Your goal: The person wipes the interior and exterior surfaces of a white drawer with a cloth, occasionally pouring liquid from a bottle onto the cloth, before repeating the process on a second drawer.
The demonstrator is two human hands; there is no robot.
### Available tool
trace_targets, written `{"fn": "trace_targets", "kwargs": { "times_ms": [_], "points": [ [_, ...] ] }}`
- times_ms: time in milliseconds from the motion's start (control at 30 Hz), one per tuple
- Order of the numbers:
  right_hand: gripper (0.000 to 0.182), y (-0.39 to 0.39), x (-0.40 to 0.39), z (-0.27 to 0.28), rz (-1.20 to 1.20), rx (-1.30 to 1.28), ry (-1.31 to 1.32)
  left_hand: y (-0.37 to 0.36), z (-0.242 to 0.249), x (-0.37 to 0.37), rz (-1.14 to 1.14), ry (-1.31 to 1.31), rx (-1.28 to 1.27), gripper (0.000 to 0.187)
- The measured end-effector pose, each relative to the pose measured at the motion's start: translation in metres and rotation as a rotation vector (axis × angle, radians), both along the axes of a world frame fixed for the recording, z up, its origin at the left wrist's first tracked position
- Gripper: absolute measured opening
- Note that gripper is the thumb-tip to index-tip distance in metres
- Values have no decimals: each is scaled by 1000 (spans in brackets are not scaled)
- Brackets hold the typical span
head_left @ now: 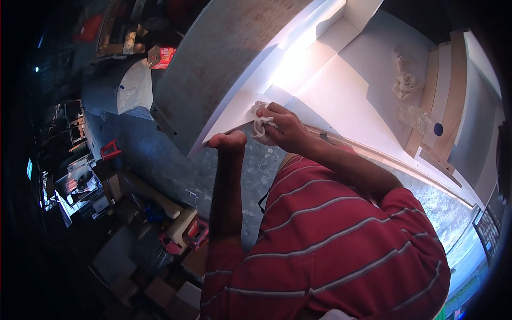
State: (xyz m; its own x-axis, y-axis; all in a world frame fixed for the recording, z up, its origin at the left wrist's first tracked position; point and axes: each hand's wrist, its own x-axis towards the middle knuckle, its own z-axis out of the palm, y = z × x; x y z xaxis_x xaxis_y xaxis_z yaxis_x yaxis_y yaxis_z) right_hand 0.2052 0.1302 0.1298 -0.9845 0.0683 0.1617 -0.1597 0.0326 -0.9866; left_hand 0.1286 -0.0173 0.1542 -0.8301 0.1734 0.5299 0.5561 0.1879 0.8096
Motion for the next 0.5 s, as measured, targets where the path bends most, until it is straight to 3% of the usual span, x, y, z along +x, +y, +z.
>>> {"fn": "trace_targets", "kwargs": {
  "times_ms": [100,267,500],
  "points": [
    [24,2,-3,-21,-25,134,63,0,1,0,0,-7,2,85],
    [27,3,2,-2,-31,125,87,13,19,4,44,2,-22,85],
    [28,4,-4,3,-43,301,160,19,27,3,76,7,-26,84]
  ]
}}
